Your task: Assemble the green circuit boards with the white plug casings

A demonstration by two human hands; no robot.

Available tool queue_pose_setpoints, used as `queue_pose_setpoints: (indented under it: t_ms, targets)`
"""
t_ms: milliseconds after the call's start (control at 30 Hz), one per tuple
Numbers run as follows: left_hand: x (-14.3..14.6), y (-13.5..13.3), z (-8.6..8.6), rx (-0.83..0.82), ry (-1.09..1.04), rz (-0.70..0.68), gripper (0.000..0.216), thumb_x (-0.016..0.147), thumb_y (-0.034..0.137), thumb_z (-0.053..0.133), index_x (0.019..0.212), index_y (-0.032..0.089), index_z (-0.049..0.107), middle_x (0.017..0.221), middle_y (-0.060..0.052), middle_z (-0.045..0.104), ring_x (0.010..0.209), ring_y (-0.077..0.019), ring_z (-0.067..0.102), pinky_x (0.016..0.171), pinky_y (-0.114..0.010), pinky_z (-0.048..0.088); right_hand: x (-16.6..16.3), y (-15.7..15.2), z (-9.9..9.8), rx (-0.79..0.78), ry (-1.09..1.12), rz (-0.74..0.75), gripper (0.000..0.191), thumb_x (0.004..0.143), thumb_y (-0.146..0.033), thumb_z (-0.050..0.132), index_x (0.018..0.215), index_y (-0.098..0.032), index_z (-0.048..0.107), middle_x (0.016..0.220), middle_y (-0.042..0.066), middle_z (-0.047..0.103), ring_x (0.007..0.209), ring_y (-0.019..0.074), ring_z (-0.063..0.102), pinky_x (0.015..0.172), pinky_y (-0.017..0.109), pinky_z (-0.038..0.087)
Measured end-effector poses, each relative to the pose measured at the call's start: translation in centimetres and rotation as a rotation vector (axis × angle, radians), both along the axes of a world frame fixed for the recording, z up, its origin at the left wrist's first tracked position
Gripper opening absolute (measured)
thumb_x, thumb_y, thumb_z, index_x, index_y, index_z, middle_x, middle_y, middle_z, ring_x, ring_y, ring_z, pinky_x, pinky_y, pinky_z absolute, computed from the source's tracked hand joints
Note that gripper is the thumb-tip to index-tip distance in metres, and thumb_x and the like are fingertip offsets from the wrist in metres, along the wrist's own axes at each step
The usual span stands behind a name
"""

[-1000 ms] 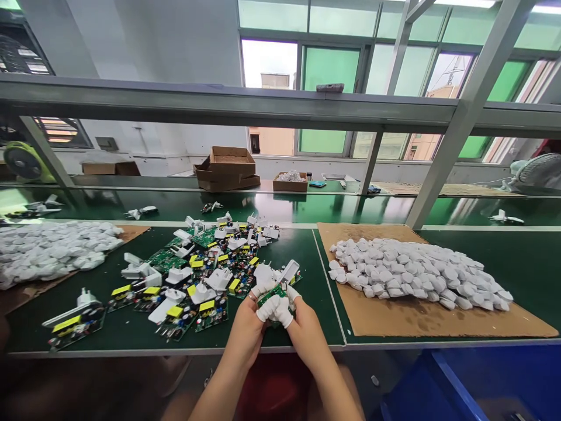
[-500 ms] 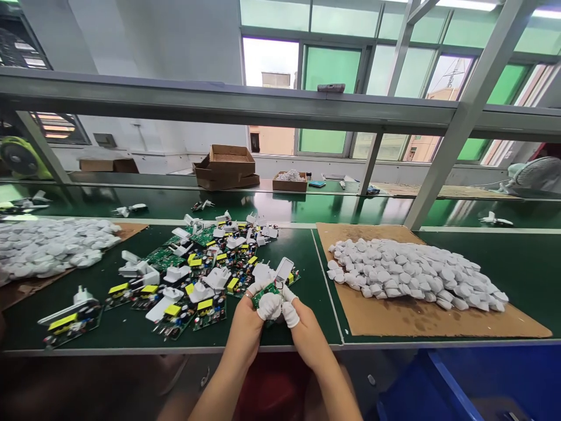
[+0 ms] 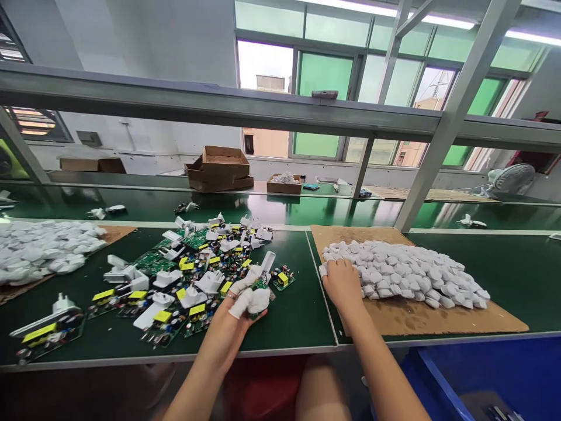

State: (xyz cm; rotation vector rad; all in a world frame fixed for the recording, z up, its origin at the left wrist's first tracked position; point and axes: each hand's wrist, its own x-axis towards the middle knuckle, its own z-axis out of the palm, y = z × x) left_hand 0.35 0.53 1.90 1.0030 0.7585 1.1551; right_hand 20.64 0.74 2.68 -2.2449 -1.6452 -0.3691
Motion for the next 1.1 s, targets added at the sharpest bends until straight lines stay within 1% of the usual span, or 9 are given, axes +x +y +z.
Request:
queue_pose_setpoints:
  t_ms: [133,267,400,500,633,767,900,967,1100]
  targets:
    - [-0.3,0.2,-1.3,0.646,0.659,0.072,0.026,0.065,0.013,0.046,0.086,0.022,0.059,0.108,-0.006,0.047,0.108,-0.0218,0.036,0.094,-0.039,0.024,-0.2,1.5,-0.1,-0.071,-0.143,0.013,0.014,0.068,-0.016,0.046,0.076,-0.011,0.057,0.079,0.014,0.058,0.083,0.0278,0.045,0.068,0.039,0.031]
    - [-1.1,0.2,-1.9,0.848,1.005,-0.081,0.04,0.066,0.007,0.041,0.098,0.027,0.054,0.122,-0.006,0.033,0.116,-0.0218,0.023,0.096,-0.04,0.02,-0.8,1.6,-0.5,-0.078,-0.208,-0.057,0.015,0.069,-0.014,0.045,0.078,-0.012,0.056,0.079,0.013,0.057,0.084,0.0285,0.046,0.067,0.041,0.031]
    - [-1.9,-0.1,-1.1,0.793,1.133,-0.236,0.065,0.057,0.025,0.059,0.117,0.026,0.034,0.131,-0.008,0.017,0.12,-0.0255,0.009,0.096,-0.043,0.015,-0.5,1.9,-0.3,-0.104,-0.215,-0.104,0.016,0.067,-0.013,0.045,0.081,-0.011,0.055,0.083,0.013,0.056,0.082,0.028,0.049,0.063,0.036,0.034]
    - [-2.0,-0.5,-0.5,0.674,1.236,-0.296,0.096,0.039,0.044,0.067,0.121,0.014,0.028,0.129,-0.016,0.021,0.119,-0.0314,0.008,0.095,-0.048,0.011,0.2,2.4,0.1,-0.166,-0.181,-0.115,0.018,0.068,-0.01,0.041,0.081,-0.011,0.053,0.075,0.01,0.058,0.069,0.0237,0.055,0.052,0.028,0.035]
    - [-1.5,-0.6,-0.6,0.633,1.295,-0.29,0.083,0.042,0.053,0.059,0.113,0.013,0.041,0.125,-0.016,0.031,0.119,-0.0317,0.012,0.094,-0.05,0.009,0.7,2.2,0.7,-0.213,-0.193,-0.075,0.021,0.069,-0.006,0.037,0.084,-0.011,0.051,0.071,0.009,0.059,0.063,0.0217,0.057,0.045,0.024,0.032]
    - [-0.7,-0.2,-0.7,0.662,1.326,-0.228,0.075,0.048,0.048,0.056,0.113,0.014,0.041,0.122,-0.015,0.036,0.117,-0.0324,0.017,0.091,-0.054,0.012,0.2,0.8,1.1,-0.229,-0.275,0.048,0.021,0.068,-0.005,0.039,0.08,-0.013,0.053,0.074,0.009,0.059,0.068,0.0218,0.056,0.047,0.023,0.03]
    - [-0.8,0.5,-0.6,0.67,1.384,-0.127,0.065,0.053,0.041,0.055,0.109,0.008,0.044,0.11,-0.018,0.047,0.11,-0.0308,0.032,0.09,-0.045,0.023,-0.5,-1.1,0.6,-0.234,-0.333,0.143,0.02,0.066,-0.004,0.04,0.072,-0.016,0.055,0.07,0.007,0.057,0.065,0.0197,0.055,0.047,0.023,0.029]
    - [-1.5,0.8,-0.6,0.679,1.362,-0.134,0.072,0.049,0.045,0.057,0.109,0.007,0.043,0.112,-0.018,0.045,0.109,-0.0302,0.032,0.091,-0.041,0.024,-0.6,-2.1,0.2,-0.222,-0.342,0.16,0.02,0.065,-0.004,0.04,0.07,-0.016,0.055,0.069,0.006,0.056,0.063,0.0188,0.055,0.048,0.023,0.029]
    - [-2.5,1.0,-0.5,0.678,1.244,-0.328,0.101,0.036,0.049,0.064,0.12,0.005,0.028,0.123,-0.017,0.033,0.117,-0.0296,0.019,0.096,-0.037,0.019,0.1,-3.4,-1.1,-0.158,-0.333,0.131,0.02,0.064,-0.002,0.039,0.07,-0.015,0.054,0.068,0.006,0.055,0.064,0.0183,0.053,0.05,0.023,0.031]
